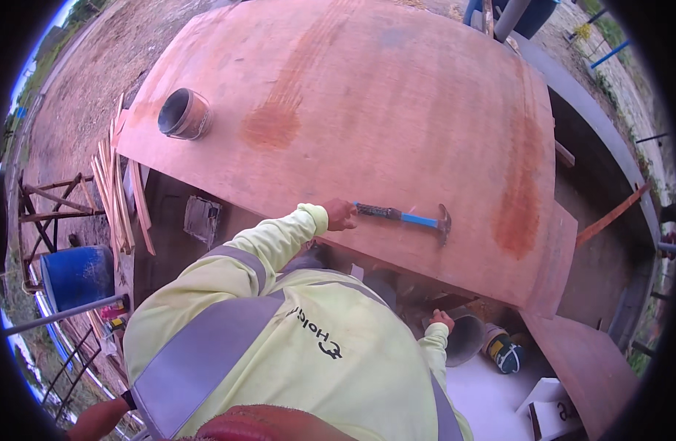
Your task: The person aligns and fits together pieces of plywood and wood boards, then hammers nails into the wood to secure them.
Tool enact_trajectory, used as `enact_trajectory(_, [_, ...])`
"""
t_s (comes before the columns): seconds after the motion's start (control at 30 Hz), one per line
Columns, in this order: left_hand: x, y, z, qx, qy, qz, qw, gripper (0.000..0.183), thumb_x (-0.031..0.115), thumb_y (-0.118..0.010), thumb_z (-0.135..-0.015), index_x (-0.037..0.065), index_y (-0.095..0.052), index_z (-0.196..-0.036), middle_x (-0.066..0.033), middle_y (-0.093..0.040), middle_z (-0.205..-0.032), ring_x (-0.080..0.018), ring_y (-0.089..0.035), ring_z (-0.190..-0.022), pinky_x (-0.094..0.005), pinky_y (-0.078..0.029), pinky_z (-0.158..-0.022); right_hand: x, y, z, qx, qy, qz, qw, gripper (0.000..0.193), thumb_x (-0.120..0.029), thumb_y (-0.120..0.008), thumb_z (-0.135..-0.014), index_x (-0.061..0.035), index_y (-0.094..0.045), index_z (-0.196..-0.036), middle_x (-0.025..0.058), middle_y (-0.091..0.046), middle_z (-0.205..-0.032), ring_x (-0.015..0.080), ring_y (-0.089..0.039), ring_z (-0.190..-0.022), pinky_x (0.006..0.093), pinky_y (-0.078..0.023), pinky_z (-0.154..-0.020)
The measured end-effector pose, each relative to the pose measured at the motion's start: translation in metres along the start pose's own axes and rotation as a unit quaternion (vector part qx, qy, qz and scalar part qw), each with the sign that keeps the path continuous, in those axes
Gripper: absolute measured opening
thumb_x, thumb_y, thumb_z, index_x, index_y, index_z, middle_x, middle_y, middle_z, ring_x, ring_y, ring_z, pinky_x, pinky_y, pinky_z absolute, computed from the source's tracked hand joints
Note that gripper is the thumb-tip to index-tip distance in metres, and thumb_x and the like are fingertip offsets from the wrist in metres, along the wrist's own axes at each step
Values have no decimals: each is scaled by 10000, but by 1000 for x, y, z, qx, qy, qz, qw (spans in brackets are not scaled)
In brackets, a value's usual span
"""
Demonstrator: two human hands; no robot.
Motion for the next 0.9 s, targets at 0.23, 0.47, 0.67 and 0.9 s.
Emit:
enact_trajectory(0.23, [-214, -21, 179, 167, 131, 85, 973, 432, 347, -710, -768, 36, -661, -1063, -199, -667, -1067, -378, -622, -1032, -448, -491, -914, -93, -176, 35, -256, 93, 159, 949, 486, -344, -704, -746, -87, -681, -1159, 167, -668, -1153, 298, -624, -1124, 359, -466, -999])
enact_trajectory(0.47, [-375, -100, 406, 249, 416, 224, 845, 376, 296, -688, -765, 25, -690, -1026, -191, -696, -1006, -356, -662, -970, -412, -515, -888, -361, -277, 145, -244, 354, 304, 850, 502, -313, -717, -797, -50, -646, -1218, 151, -717, -1029, 269, -690, -932, 345, -520, -854])
enact_trajectory(0.67, [-333, -178, 461, 321, 467, 322, 759, 379, 303, -678, -775, 37, -692, -1045, -185, -698, -1010, -344, -661, -982, -414, -512, -901, -423, -360, 148, -272, 419, 439, 747, 498, -293, -695, -802, -65, -630, -1240, 183, -686, -1097, 314, -662, -1027, 375, -500, -931])
enact_trajectory(0.9, [-246, -297, 470, 159, 504, 392, 753, 366, 335, -650, -791, 102, -707, -1067, -151, -703, -1030, -326, -665, -986, -418, -519, -894, -456, -444, 218, -346, 478, 512, 625, 422, -309, -668, -816, -4, -682, -1108, 211, -677, -1078, 386, -628, -1050, 420, -497, -929])
Point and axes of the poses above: each hand's wrist, its own z-axis away from the middle knuckle, its own y-axis out of the back of the hand, x = y × z, the point moved 8 cm from there along -z, towards the middle knuckle
